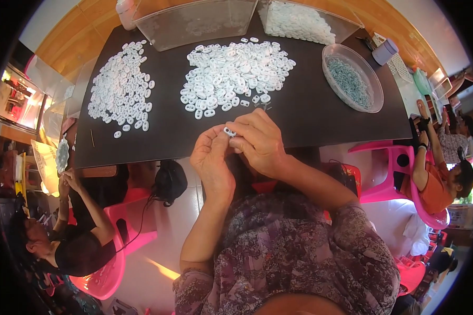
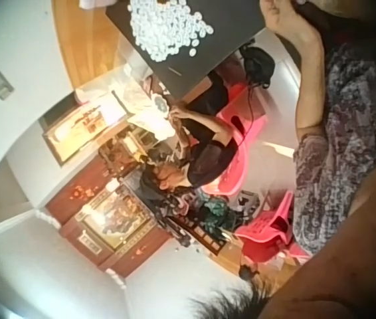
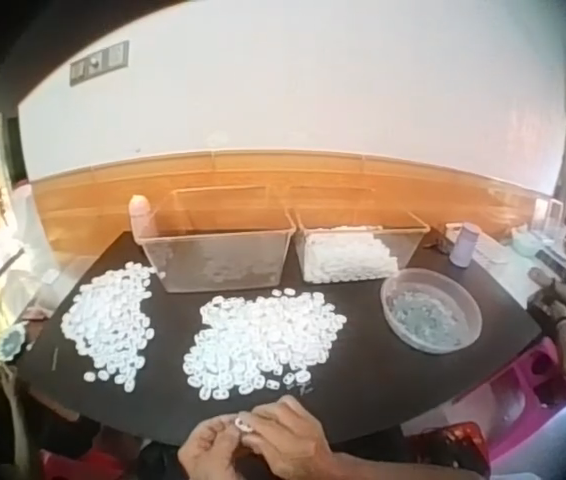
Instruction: Sorting and inspecting small white plastic hardware components on a workbench.
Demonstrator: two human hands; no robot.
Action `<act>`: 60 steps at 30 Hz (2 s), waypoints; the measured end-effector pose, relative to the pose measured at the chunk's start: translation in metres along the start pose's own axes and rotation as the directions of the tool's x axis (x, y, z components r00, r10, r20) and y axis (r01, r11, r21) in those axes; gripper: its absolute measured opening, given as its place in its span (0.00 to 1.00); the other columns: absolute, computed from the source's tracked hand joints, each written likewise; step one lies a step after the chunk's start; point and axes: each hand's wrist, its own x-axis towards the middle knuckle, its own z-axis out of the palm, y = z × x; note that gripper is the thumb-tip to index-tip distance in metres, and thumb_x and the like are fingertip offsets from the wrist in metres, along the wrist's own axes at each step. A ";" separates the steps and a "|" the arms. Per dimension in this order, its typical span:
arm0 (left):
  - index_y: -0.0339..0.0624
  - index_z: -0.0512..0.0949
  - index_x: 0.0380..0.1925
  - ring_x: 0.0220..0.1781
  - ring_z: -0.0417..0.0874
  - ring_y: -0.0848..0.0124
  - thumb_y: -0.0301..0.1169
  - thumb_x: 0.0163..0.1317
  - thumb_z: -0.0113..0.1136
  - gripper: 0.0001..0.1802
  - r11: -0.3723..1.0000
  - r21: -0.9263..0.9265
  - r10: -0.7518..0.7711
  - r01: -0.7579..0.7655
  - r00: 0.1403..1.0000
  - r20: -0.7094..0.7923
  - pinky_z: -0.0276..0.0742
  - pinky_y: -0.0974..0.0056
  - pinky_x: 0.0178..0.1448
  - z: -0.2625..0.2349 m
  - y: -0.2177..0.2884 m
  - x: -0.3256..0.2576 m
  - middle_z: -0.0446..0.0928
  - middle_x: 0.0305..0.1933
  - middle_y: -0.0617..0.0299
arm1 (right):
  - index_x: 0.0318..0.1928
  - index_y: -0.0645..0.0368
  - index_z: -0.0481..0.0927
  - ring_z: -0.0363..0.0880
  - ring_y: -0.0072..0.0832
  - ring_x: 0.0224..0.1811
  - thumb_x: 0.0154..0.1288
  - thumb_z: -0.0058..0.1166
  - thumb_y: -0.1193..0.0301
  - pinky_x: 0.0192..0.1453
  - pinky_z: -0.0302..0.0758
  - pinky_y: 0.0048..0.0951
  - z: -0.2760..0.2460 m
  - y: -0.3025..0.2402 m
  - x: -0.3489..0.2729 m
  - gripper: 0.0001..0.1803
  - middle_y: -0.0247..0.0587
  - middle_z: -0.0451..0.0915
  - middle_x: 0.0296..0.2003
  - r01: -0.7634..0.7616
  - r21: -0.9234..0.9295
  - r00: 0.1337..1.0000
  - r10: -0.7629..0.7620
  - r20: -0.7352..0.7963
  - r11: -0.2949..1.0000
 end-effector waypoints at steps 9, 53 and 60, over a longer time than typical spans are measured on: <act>0.30 0.78 0.35 0.25 0.74 0.77 0.22 0.60 0.55 0.06 0.986 0.152 0.056 -0.064 0.997 0.054 0.71 0.73 0.29 -0.004 0.004 0.003 0.77 0.29 0.62 | 0.38 0.65 0.79 0.73 0.36 0.31 0.45 0.62 0.79 0.31 0.70 0.31 -0.003 0.001 -0.001 0.15 0.44 0.76 0.32 0.034 0.012 0.999 -0.033 -0.022 0.999; 0.28 0.78 0.38 0.28 0.74 0.78 0.19 0.58 0.55 0.09 0.991 0.132 -0.014 -0.003 0.992 0.127 0.69 0.75 0.31 0.000 0.005 0.005 0.79 0.34 0.59 | 0.36 0.62 0.78 0.70 0.29 0.24 0.43 0.62 0.80 0.29 0.67 0.28 -0.012 0.004 -0.005 0.15 0.37 0.76 0.26 -0.155 0.156 0.986 0.163 -0.041 0.976; 0.28 0.78 0.40 0.27 0.72 0.78 0.20 0.58 0.59 0.10 0.987 0.153 0.030 -0.054 0.988 0.154 0.69 0.74 0.31 -0.002 0.006 0.005 0.76 0.31 0.62 | 0.35 0.64 0.77 0.71 0.31 0.26 0.43 0.62 0.80 0.29 0.69 0.29 -0.011 0.005 -0.005 0.15 0.39 0.76 0.27 -0.049 0.111 0.996 0.056 -0.066 0.993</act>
